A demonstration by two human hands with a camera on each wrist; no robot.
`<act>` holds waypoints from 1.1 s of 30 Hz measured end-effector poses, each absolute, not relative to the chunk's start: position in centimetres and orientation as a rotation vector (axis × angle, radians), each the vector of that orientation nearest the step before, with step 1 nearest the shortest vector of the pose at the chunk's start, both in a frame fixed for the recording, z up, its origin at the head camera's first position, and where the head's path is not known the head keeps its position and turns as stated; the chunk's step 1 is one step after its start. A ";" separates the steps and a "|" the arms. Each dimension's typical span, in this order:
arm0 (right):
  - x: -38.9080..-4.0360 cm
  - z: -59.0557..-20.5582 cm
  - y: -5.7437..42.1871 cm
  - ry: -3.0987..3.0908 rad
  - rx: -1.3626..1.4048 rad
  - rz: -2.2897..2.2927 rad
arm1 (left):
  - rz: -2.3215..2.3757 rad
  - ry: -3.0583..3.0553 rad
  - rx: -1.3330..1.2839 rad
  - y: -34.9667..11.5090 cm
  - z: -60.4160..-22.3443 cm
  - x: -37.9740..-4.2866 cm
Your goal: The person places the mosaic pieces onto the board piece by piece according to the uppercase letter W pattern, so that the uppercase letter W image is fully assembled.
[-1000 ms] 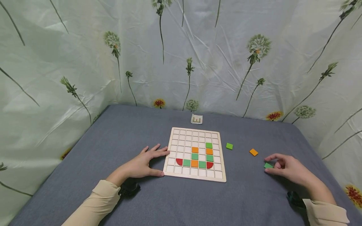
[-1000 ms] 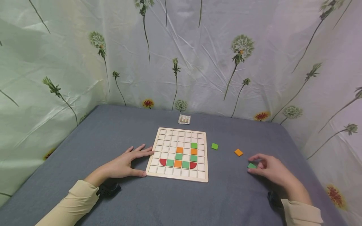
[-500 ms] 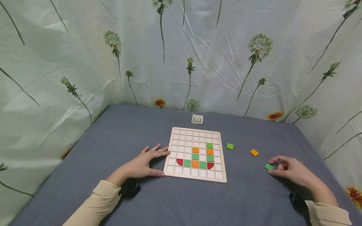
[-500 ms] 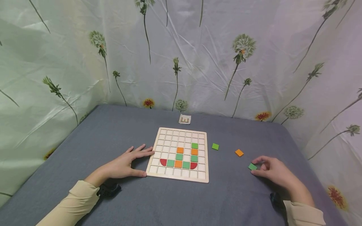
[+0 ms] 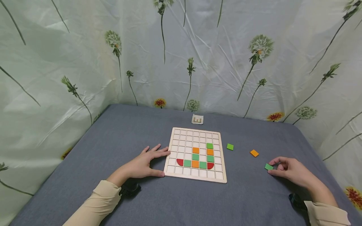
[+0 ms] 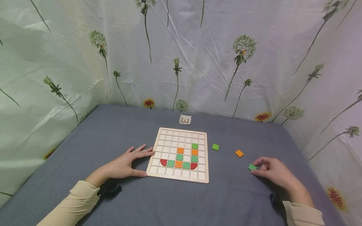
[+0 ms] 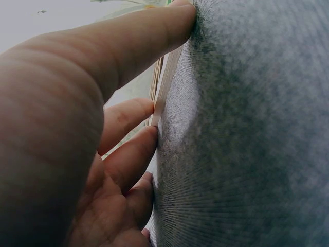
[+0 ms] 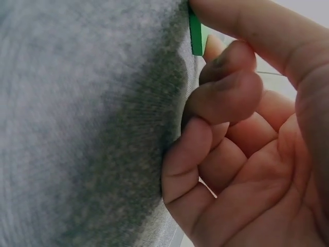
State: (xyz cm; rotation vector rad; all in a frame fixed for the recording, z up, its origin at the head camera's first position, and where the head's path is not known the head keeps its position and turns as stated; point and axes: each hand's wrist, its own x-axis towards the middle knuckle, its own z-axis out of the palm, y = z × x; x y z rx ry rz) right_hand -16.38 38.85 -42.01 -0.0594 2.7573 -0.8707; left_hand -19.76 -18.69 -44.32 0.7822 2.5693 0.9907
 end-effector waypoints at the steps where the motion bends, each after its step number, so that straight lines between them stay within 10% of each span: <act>1: -16.4 -42.0 38.8 2.763 -0.064 -0.868 | 0.991 2.570 0.783 -18.7 -44.3 -19.8; 33: -19.3 -39.7 32.8 2.823 -0.267 -0.901 | 0.996 2.565 0.790 -18.8 -44.5 -19.9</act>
